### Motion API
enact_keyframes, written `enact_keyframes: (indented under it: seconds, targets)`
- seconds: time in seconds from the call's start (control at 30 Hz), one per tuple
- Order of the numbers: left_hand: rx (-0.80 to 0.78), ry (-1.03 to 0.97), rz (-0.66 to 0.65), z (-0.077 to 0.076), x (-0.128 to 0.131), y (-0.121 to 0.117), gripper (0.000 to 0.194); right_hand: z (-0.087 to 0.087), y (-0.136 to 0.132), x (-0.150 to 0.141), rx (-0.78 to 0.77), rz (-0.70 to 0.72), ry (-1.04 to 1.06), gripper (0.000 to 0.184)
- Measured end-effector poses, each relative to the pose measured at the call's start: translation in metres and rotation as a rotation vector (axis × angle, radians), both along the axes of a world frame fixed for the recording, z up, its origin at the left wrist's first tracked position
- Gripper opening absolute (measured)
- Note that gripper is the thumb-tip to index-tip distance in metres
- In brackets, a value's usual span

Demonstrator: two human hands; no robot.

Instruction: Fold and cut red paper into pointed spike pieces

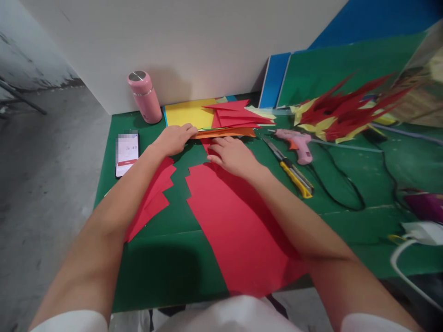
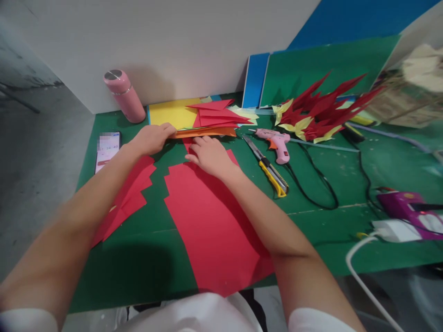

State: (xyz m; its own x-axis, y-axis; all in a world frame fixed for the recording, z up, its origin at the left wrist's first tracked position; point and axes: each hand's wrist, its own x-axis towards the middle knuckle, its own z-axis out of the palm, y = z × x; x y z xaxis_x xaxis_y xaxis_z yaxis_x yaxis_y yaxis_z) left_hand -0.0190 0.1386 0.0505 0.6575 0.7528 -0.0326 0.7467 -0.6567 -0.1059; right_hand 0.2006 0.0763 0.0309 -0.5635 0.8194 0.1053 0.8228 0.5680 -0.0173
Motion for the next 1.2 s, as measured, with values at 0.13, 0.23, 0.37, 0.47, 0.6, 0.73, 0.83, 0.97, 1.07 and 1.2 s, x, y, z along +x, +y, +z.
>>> enact_keyframes:
  seconds: [0.13,0.23,0.37,0.47,0.6,0.73,0.83,0.97,1.07,1.2]
  targets:
    - [-0.024,0.017,-0.008,0.001,0.001,-0.003,0.048,-0.001,0.011,0.002,0.059,-0.049,-0.048,0.043]
    - [-0.019,0.040,-0.010,-0.001,0.003,-0.008,0.052,-0.003,0.011,0.008,0.064,-0.072,-0.086,0.050]
    - [-0.033,0.030,0.002,-0.004,0.004,-0.017,0.055,-0.002,0.008,0.017,0.052,-0.127,-0.104,0.045]
    - [-0.057,0.008,0.021,-0.009,0.002,-0.023,0.058,-0.004,0.009,0.024,0.070,-0.148,-0.083,0.038]
    - [-0.060,-0.064,0.019,-0.016,0.002,-0.032,0.051,-0.007,0.005,0.034,0.077,-0.107,0.028,0.036]
    - [-0.126,-0.227,-0.031,-0.018,0.009,-0.057,0.036,0.000,-0.016,0.044,-0.127,-0.016,0.169,0.038]
    - [-0.262,-0.302,-0.105,-0.015,0.015,-0.085,0.039,0.009,-0.036,0.047,-0.352,0.121,0.256,0.057]
    - [-0.375,-0.246,-0.139,-0.019,0.020,-0.113,0.081,0.014,-0.040,0.045,-0.375,0.142,0.299,0.049]
    - [-0.371,-0.212,-0.143,-0.026,0.021,-0.122,0.087,0.012,-0.023,0.046,-0.116,-0.026,0.322,0.037]
    - [-0.337,-0.189,-0.119,-0.032,0.021,-0.127,0.084,0.008,-0.006,0.049,-0.036,-0.129,0.266,0.038]
